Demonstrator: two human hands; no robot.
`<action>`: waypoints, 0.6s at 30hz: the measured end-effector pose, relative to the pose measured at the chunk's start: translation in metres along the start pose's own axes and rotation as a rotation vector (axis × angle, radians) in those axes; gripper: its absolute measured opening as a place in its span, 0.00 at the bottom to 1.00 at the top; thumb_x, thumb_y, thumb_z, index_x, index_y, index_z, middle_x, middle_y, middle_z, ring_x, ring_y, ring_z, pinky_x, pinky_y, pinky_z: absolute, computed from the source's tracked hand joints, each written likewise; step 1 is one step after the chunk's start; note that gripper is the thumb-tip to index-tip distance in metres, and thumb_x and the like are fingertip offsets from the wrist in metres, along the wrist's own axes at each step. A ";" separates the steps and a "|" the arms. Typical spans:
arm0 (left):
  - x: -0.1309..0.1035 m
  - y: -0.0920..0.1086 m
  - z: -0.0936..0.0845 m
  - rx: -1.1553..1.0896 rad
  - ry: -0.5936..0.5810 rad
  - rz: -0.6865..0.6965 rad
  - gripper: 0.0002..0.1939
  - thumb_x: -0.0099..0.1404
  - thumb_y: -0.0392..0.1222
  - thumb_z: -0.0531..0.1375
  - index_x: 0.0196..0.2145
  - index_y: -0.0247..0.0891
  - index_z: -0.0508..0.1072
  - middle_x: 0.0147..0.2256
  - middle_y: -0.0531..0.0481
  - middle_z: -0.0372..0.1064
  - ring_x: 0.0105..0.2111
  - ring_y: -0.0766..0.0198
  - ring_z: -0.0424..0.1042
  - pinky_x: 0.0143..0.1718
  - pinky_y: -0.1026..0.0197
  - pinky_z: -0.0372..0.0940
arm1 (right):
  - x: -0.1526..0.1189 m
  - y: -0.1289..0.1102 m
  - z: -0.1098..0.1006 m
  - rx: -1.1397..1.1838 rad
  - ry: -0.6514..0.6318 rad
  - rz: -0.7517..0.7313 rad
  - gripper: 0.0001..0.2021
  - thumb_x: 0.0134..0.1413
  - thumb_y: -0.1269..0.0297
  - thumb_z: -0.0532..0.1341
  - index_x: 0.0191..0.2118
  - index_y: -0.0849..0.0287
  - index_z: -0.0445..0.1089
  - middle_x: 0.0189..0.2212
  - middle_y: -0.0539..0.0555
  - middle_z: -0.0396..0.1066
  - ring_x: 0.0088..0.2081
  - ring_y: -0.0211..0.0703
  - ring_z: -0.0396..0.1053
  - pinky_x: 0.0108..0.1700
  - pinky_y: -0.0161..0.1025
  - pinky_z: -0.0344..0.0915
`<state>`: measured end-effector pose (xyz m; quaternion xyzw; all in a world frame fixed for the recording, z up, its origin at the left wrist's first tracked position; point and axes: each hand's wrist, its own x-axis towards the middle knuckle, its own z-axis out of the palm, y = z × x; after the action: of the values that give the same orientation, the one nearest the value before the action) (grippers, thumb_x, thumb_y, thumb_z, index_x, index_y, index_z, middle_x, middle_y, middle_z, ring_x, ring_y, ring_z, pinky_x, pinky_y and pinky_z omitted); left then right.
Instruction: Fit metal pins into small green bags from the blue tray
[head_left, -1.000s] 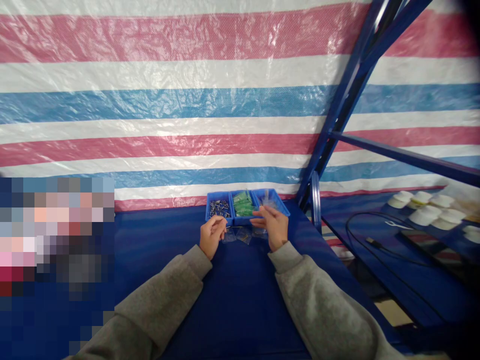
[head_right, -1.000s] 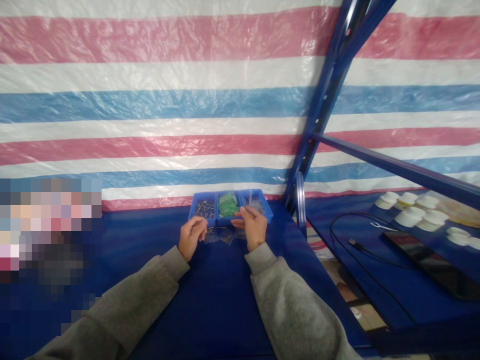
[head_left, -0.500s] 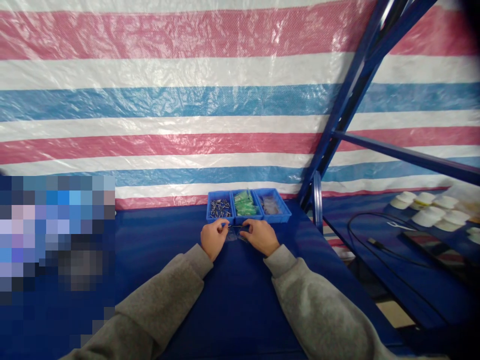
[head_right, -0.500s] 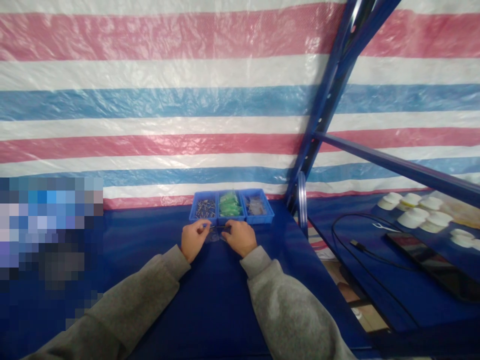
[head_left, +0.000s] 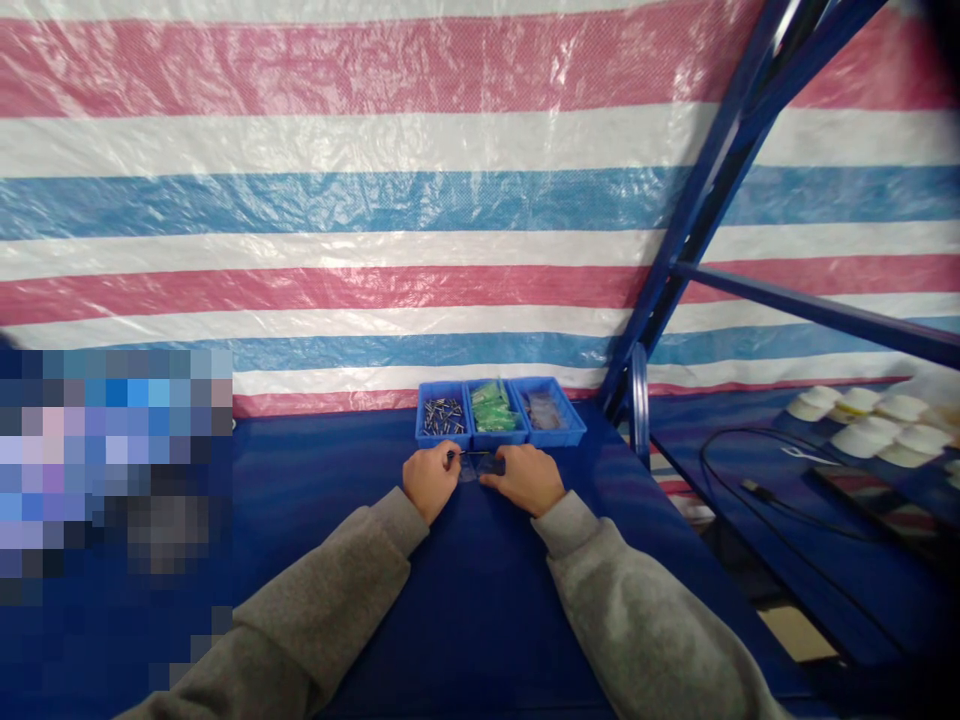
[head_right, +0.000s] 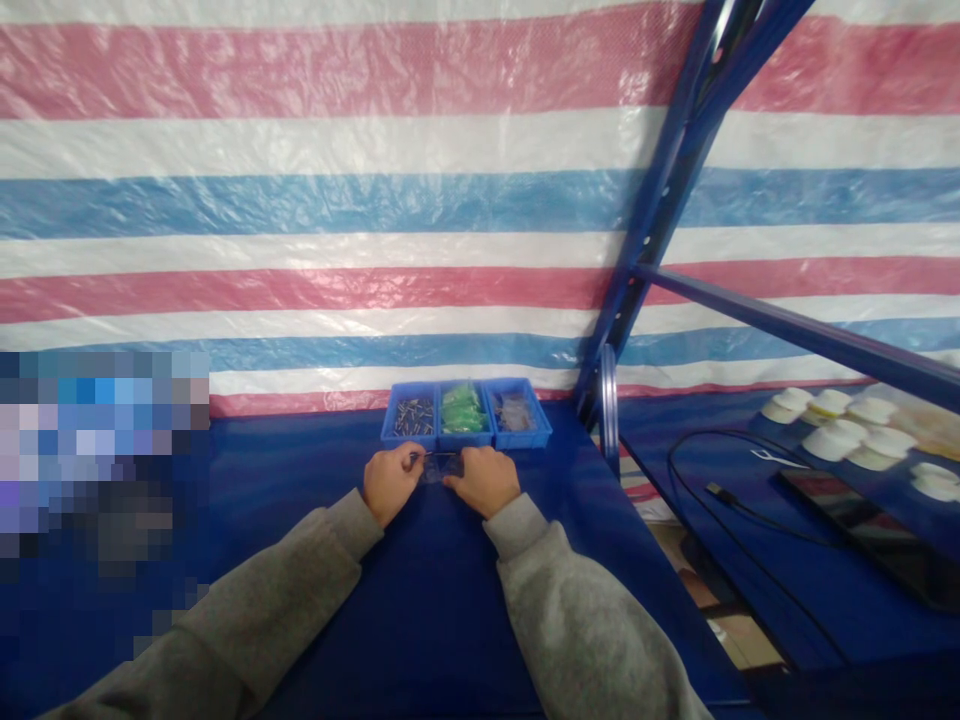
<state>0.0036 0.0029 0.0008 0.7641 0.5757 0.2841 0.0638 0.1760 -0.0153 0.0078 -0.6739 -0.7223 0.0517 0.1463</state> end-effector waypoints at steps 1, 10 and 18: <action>0.000 0.000 0.000 -0.006 -0.002 0.000 0.07 0.58 0.40 0.57 0.33 0.43 0.75 0.21 0.53 0.69 0.23 0.64 0.67 0.24 0.65 0.51 | -0.001 0.000 -0.001 -0.011 -0.016 -0.007 0.19 0.43 0.49 0.64 0.36 0.60 0.73 0.33 0.62 0.73 0.37 0.53 0.71 0.36 0.41 0.62; 0.001 0.000 0.001 -0.079 0.014 0.003 0.07 0.57 0.39 0.57 0.32 0.43 0.75 0.19 0.54 0.66 0.21 0.66 0.65 0.24 0.66 0.51 | -0.005 -0.007 -0.002 -0.067 -0.031 -0.114 0.06 0.50 0.67 0.58 0.30 0.60 0.73 0.30 0.60 0.73 0.35 0.49 0.71 0.35 0.39 0.61; -0.001 0.003 -0.008 -0.427 0.183 0.133 0.10 0.62 0.41 0.54 0.36 0.38 0.74 0.30 0.48 0.70 0.22 0.68 0.62 0.28 0.65 0.58 | 0.001 -0.005 0.000 0.292 0.095 -0.163 0.04 0.47 0.69 0.58 0.27 0.57 0.71 0.22 0.50 0.70 0.27 0.39 0.68 0.30 0.33 0.59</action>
<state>0.0015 -0.0011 0.0086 0.7406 0.4544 0.4710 0.1524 0.1708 -0.0147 0.0093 -0.5862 -0.7518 0.1118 0.2805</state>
